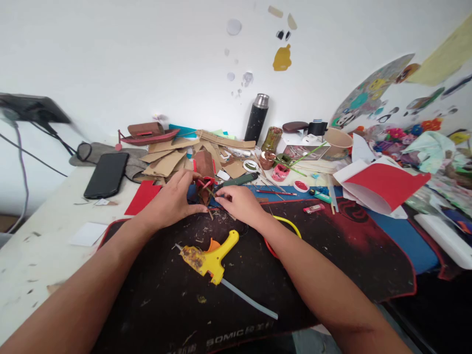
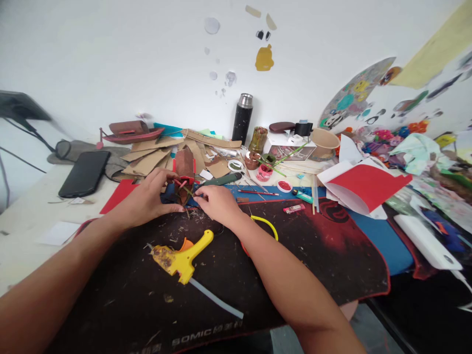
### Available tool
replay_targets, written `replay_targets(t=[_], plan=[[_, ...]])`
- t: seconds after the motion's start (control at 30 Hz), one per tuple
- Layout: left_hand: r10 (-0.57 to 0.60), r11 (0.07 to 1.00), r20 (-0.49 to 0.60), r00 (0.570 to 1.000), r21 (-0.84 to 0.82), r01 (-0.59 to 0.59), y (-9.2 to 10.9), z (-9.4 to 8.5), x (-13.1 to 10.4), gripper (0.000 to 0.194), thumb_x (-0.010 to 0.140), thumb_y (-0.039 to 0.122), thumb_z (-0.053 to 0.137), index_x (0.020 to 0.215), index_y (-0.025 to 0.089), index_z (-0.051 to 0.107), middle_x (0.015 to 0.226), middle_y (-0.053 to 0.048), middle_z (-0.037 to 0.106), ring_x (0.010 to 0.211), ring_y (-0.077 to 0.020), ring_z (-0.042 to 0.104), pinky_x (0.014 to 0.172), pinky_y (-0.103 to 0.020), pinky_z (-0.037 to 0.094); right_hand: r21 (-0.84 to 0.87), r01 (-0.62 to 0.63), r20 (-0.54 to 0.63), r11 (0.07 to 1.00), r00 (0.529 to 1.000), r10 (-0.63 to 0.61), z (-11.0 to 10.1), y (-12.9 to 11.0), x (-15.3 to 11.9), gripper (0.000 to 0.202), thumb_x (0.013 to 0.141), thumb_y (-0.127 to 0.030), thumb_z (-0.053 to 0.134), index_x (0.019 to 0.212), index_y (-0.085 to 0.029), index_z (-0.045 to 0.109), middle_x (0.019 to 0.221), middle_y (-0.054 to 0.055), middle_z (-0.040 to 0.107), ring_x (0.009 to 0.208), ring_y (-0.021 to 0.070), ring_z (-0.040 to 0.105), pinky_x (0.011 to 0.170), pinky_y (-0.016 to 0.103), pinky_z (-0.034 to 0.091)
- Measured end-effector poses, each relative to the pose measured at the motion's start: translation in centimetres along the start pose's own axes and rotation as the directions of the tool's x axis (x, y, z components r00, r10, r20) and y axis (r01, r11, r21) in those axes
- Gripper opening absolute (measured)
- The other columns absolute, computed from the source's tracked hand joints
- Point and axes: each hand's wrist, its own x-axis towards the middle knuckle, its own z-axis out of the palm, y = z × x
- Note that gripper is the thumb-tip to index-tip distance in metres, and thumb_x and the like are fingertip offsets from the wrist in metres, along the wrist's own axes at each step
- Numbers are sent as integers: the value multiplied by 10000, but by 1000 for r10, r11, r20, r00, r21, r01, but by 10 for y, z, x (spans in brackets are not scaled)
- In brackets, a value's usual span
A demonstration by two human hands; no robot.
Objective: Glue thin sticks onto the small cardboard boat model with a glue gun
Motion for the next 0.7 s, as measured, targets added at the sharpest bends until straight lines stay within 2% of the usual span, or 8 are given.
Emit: replay_targets(t=[0.4, 0.7], plan=[[44, 999, -29, 999, 22, -43, -3, 3, -1, 677, 806, 609, 797, 1283, 208, 531, 1289, -129, 602, 1257, -361, 583, 1072, -515, 490, -7, -9, -13, 1000, 1000, 9, 1, 0, 1, 126, 973, -256, 738, 1057, -201, 815, 964, 48, 805, 824, 180, 675, 723, 282, 387], [20, 1000, -21, 1000, 21, -20, -2, 2, 0, 675, 817, 632, 779, 1275, 208, 521, 1301, -131, 600, 1274, -351, 576, 1078, -509, 493, 14, -13, -16, 1000, 1000, 13, 0, -1, 0, 116, 970, -252, 737, 1046, -212, 814, 968, 49, 805, 823, 181, 678, 730, 280, 407]])
